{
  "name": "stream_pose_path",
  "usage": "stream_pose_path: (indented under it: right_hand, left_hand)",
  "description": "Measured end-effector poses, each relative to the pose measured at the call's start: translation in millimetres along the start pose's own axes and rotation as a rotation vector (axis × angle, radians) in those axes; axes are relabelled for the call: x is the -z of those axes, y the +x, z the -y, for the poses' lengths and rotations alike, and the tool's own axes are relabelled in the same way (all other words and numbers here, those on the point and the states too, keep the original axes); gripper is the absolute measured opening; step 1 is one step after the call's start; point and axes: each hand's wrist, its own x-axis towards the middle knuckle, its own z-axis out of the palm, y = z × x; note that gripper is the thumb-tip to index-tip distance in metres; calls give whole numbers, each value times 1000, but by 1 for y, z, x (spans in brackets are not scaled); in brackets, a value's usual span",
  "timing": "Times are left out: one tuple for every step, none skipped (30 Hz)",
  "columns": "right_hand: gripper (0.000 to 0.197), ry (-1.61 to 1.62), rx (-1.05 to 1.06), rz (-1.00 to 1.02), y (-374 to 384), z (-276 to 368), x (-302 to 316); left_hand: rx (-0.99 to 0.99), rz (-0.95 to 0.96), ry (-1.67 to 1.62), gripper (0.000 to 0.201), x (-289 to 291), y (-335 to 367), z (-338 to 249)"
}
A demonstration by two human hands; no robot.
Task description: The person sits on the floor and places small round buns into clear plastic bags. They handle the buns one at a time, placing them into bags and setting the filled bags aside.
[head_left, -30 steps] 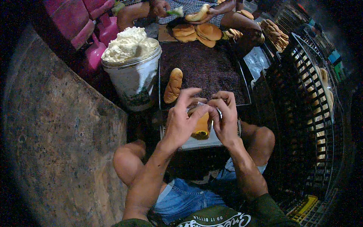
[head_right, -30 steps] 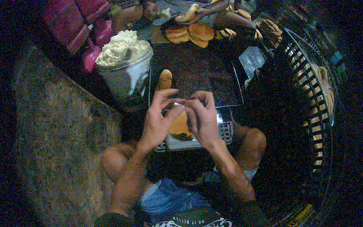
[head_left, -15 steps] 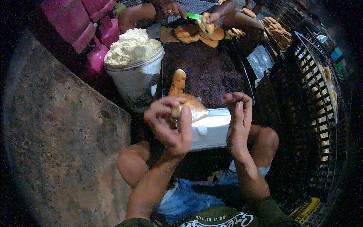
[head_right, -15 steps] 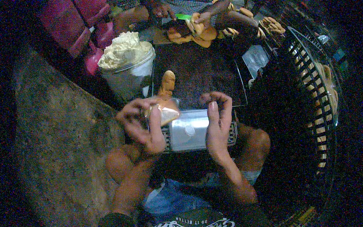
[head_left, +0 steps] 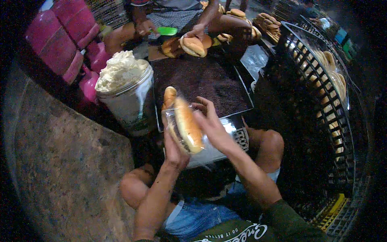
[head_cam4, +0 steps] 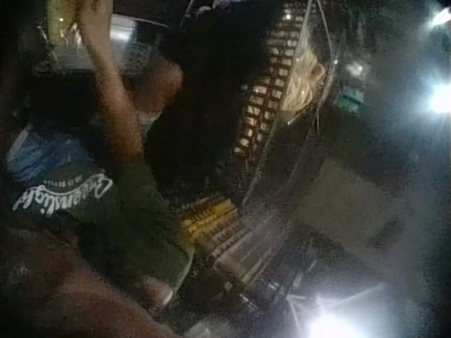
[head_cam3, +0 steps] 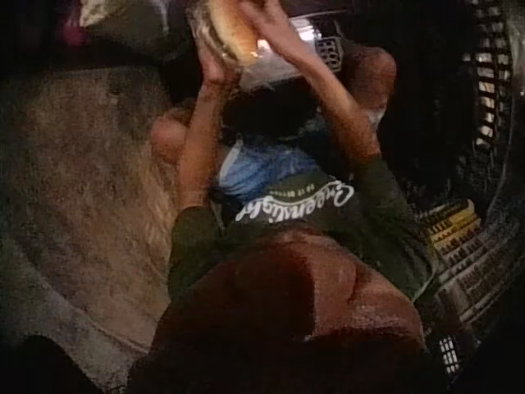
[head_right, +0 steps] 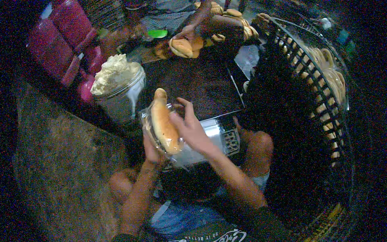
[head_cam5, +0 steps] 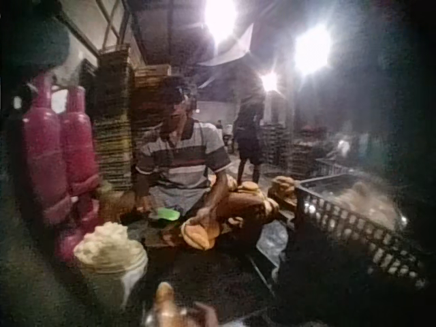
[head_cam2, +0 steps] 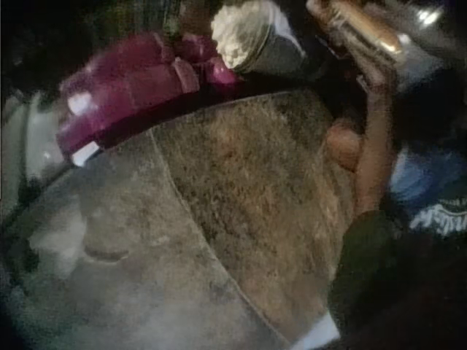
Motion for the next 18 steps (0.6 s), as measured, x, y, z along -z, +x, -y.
stream_pose_path:
  right_hand:
    - [49, -248, 120, -74, -1, -3, 2]
    - [44, -497, 235, -149, -2, -3, 6]
    - [37, -438, 257, -127, -5, -5, 18]
    - [35, -267, 54, 57, -10, 5, 27]
    - [40, -253, 4, 95, -11, 4, 31]
    - [46, -228, -46, 142, -12, 3, 28]
    - [65, -308, -39, 190, -12, 10, 28]
    - [81, -408, -89, 232, -8, 19, 29]
    - [82, -449, -64, 210, 0, 20, 33]
    - [83, -487, -44, 185, 10, 20, 39]
    - [81, -445, 28, 208, 25, 25, 52]
    - [79, -403, 98, 229, 48, 32, 72]
    - [74, -580, 145, 192, 75, 62, 95]
    - [68, -754, 194, 158, 103, 91, 114]
    - [63, -939, 226, 102, 128, 122, 141]
    - [61, -1111, 262, 45, 137, 165, 169]
    - [60, -1273, 247, -24, 115, 216, 209]
    - [58, -1380, 223, -82, 98, 253, 245]
  left_hand:
    - [111, 84, -260, 67, 10, 1, 10]
    - [229, 166, -516, 64, 20, 3, 21]
    - [284, 43, -388, 61, 4, -1, 18]
    - [323, -84, -254, 57, -11, -8, 8]
    - [292, -128, -118, 62, -18, -8, 5]
    - [221, -42, -67, 67, -4, -4, 11]
    - [233, 7, -35, 73, -9, -8, 0]
    - [245, 54, -4, 79, -17, -12, -12]
    - [236, 4, 52, 79, -22, -12, -15]
    - [307, 72, 204, 78, -18, -9, -19]
    - [373, 142, 358, 78, -9, -3, -27]
    - [437, 214, 516, 77, -3, 2, -30]
    - [416, 190, 602, 76, 1, 3, -40]
    - [392, 155, 694, 75, 3, -1, -49]
    - [224, 80, 813, 69, 3, -6, -41]
    - [195, 114, 952, 66, 6, -4, -35]
    - [158, 172, 1071, 63, 6, 5, -24]
    - [123, 208, 1205, 60, 14, 13, -11]
